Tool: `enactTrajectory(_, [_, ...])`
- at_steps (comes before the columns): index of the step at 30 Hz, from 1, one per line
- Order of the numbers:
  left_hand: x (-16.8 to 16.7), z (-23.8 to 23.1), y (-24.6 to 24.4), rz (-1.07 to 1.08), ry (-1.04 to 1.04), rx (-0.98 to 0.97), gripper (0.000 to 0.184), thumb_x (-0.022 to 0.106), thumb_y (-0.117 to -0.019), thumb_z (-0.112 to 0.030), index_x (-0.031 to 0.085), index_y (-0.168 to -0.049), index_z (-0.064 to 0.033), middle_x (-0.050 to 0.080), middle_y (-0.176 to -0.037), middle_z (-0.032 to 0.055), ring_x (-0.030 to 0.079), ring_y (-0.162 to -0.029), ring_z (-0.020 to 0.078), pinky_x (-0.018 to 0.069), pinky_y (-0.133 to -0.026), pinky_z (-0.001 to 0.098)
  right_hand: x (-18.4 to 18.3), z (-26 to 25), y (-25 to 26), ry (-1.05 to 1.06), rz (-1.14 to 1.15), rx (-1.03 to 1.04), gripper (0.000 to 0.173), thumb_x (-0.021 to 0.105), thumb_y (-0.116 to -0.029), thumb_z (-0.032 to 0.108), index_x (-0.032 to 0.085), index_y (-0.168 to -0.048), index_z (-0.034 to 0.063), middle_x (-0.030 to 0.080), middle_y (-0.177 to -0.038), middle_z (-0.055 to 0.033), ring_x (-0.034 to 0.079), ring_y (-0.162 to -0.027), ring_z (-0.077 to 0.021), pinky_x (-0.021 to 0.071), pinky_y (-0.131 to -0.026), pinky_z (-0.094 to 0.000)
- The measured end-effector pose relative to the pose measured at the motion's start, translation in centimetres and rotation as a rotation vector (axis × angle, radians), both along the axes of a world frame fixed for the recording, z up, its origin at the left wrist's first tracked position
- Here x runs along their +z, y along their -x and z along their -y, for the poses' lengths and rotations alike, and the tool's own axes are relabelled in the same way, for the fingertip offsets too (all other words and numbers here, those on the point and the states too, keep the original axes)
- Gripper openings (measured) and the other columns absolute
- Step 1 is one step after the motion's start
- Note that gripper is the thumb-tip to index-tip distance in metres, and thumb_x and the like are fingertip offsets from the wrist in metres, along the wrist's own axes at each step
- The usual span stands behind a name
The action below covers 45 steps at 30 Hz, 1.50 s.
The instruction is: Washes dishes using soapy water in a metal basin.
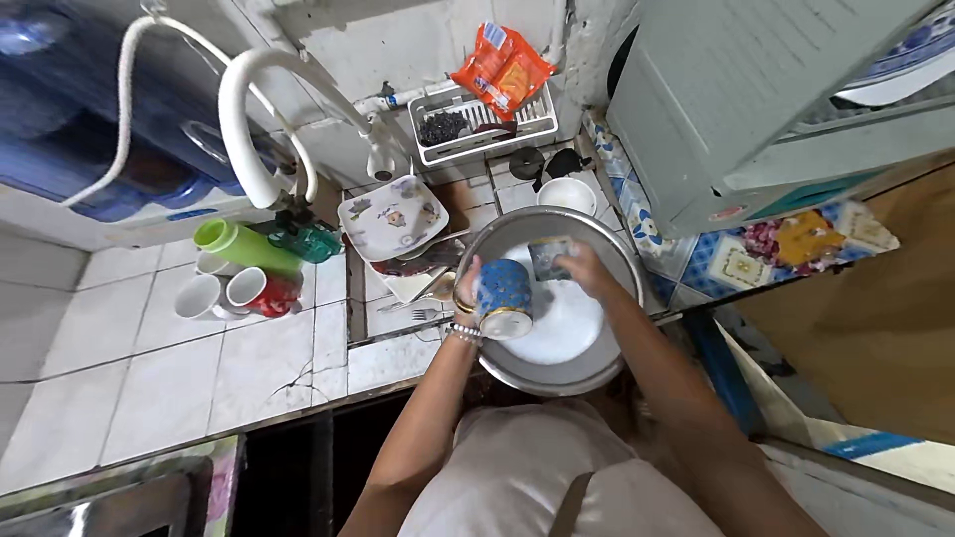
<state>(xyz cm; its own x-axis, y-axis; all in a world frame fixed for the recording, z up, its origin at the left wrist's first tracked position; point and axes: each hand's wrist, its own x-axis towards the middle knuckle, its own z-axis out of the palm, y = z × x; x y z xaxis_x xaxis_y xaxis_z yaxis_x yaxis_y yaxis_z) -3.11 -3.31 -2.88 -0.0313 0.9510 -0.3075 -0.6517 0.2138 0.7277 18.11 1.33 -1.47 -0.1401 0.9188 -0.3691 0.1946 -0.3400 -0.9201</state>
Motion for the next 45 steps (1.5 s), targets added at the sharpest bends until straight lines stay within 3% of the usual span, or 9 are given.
enactTrajectory(7, [1.5, 0.1, -1.1, -0.786, 0.073, 0.06, 0.038, 0.046, -0.1101, -0.026, 0.064, -0.092, 0.0019, 0.058, -0.074, 0.0042, 0.056, -0.068, 0.0088, 0.0509, -0.071, 0.0284, 6.3, 3.7, 3.0, -0.51, 0.398, 0.348, 0.021, 0.066, -0.0918, -0.006, 0.071, -0.112, -0.0098, 0.069, -0.117, -0.0258, 0.067, -0.109, -0.0387, 0.0522, -0.1, -0.0536])
enactTrajectory(19, [1.6, 0.7, -2.6, -1.096, -0.228, 0.207, 0.042, 0.054, -0.104, -0.019, 0.062, -0.069, 0.0027, 0.058, -0.062, 0.0044, 0.058, -0.062, 0.0079, 0.052, -0.067, 0.0294, 6.1, 7.3, 3.8, -0.447, 0.464, 0.08, 0.025, 0.061, -0.0934, -0.004, 0.071, -0.116, -0.0085, 0.07, -0.116, -0.0246, 0.069, -0.108, -0.0372, 0.0536, -0.099, -0.0512])
enactTrajectory(25, [2.0, 0.0, -3.0, -1.392, -0.335, 0.232, 0.049, 0.052, -0.1043, -0.025, 0.064, -0.07, 0.0078, 0.062, -0.065, 0.018, 0.063, -0.063, 0.027, 0.0519, -0.066, 0.0454, 6.0, 10.6, 6.9, -0.731, 0.537, -0.033, 0.027, 0.066, -0.0856, -0.007, 0.075, -0.11, -0.0071, 0.073, -0.114, -0.0235, 0.072, -0.107, -0.0386, 0.0578, -0.095, -0.0489])
enactTrajectory(30, [1.6, 0.2, -3.1, -1.291, -0.444, 0.345, 0.045, 0.054, -0.1013, -0.023, 0.065, -0.069, 0.0071, 0.06, -0.06, 0.0114, 0.059, -0.058, 0.0128, 0.0512, -0.062, 0.0318, 6.0, 6.9, 3.4, -0.378, 0.276, -0.051, 0.024, 0.065, -0.0959, 0.004, 0.07, -0.114, -0.0097, 0.071, -0.109, -0.0241, 0.069, -0.1, -0.0322, 0.0546, -0.094, -0.0479])
enactTrajectory(36, [1.9, 1.2, -3.2, -1.011, -0.477, 0.346, 0.035, 0.052, -0.0989, -0.012, 0.066, -0.074, 0.0081, 0.063, -0.065, 0.0035, 0.061, -0.064, -0.002, 0.052, -0.067, 0.017, 1.8, 5.6, 2.6, 0.239, -0.251, -0.325, 0.022, 0.06, -0.1011, 0.008, 0.061, -0.12, -0.0035, 0.066, -0.097, -0.0117, 0.062, -0.075, -0.0132, 0.0524, -0.063, -0.028])
enactTrajectory(39, [1.6, 1.1, -3.8, -0.983, -0.558, 0.424, 0.038, 0.053, -0.0994, -0.016, 0.066, -0.073, 0.0091, 0.064, -0.065, 0.0056, 0.063, -0.065, 0.0, 0.0536, -0.067, 0.0184, 1.3, 8.0, 3.6, 0.491, -0.509, -0.339, 0.046, 0.026, -0.1137, 0.036, 0.052, -0.136, 0.0055, 0.063, -0.111, -0.0124, 0.063, -0.085, -0.0185, 0.0543, -0.068, -0.0334])
enactTrajectory(42, [0.8, 1.2, -4.7, -1.187, -0.696, 0.363, 0.04, 0.065, -0.0953, -0.028, 0.069, -0.074, 0.006, 0.069, -0.068, 0.0129, 0.068, -0.066, 0.0149, 0.0581, -0.067, 0.0307, 0.8, 9.6, 4.5, 0.657, -0.893, -0.304, 0.093, 0.001, -0.0976, 0.075, 0.034, -0.155, 0.0112, 0.05, -0.143, -0.0272, 0.057, -0.121, -0.0418, 0.0491, -0.095, -0.0607])
enactTrajectory(43, [0.4, 1.4, -4.8, -1.257, -0.781, 0.295, 0.037, 0.071, -0.0906, -0.029, 0.072, -0.077, 0.0053, 0.071, -0.071, 0.015, 0.071, -0.068, 0.0197, 0.0596, -0.068, 0.0346, 1.0, 9.6, 4.3, 0.636, -0.913, -0.361, 0.093, 0.004, -0.0967, 0.078, 0.036, -0.154, 0.0118, 0.052, -0.14, -0.0283, 0.058, -0.119, -0.0441, 0.0494, -0.094, -0.0638])
enactTrajectory(45, [-0.7, 2.2, -4.5, -1.34, -0.969, 0.079, 0.034, 0.078, -0.0853, -0.029, 0.074, -0.083, 0.0047, 0.074, -0.078, 0.0172, 0.074, -0.072, 0.0256, 0.0615, -0.07, 0.0402, 1.4, 9.2, 3.6, 0.478, -0.829, -0.483, 0.069, 0.014, -0.1053, 0.063, 0.053, -0.131, 0.0122, 0.067, -0.106, -0.014, 0.068, -0.092, -0.0263, 0.0592, -0.074, -0.0461])
